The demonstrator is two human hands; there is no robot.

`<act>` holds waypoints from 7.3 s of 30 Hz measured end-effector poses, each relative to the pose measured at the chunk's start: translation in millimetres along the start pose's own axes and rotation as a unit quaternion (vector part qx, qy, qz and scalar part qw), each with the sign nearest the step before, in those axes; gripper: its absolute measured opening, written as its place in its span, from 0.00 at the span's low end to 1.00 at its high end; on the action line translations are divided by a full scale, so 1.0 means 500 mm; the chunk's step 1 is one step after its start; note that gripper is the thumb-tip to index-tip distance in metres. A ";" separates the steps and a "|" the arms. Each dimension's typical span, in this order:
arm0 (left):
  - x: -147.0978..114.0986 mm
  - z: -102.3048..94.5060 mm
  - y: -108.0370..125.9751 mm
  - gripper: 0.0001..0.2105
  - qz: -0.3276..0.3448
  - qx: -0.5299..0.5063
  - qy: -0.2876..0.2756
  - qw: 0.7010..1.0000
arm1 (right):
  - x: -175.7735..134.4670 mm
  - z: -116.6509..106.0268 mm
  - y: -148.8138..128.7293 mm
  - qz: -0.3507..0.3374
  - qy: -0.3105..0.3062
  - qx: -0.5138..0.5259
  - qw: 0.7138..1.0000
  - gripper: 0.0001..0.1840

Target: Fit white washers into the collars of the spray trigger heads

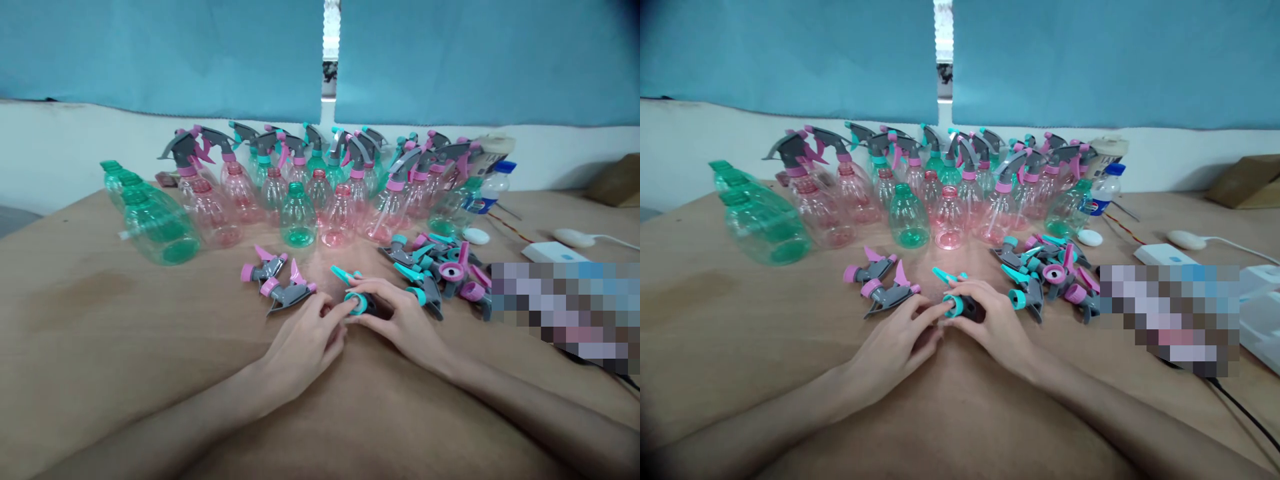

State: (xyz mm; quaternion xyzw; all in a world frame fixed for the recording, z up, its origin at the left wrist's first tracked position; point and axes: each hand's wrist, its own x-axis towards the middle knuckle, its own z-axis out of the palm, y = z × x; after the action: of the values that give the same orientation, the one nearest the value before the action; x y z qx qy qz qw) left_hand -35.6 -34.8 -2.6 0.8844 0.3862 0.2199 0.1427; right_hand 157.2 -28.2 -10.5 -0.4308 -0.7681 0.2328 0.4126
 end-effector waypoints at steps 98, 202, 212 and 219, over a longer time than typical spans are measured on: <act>0.010 -0.012 -0.025 0.06 -0.165 -0.358 0.067 0.916 | -0.008 -0.001 0.001 -0.036 -0.023 -0.055 0.998 0.17; 0.007 -0.031 -0.009 0.18 0.082 -0.086 0.040 0.992 | -0.012 -0.009 -0.004 -0.064 -0.028 -0.018 0.997 0.16; 0.004 -0.026 0.000 0.12 0.091 -0.072 0.059 0.992 | -0.011 -0.005 -0.002 -0.069 -0.026 -0.022 0.997 0.16; 0.004 -0.020 -0.001 0.15 0.076 -0.057 0.052 0.994 | -0.010 -0.005 -0.003 -0.068 -0.029 -0.025 0.997 0.15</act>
State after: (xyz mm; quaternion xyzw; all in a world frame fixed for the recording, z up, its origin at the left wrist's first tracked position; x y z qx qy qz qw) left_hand -39.9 -32.1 6.5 0.8889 0.3117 0.2977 0.1550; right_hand 160.0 -33.0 -10.4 -0.3810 -0.8128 0.1968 0.3943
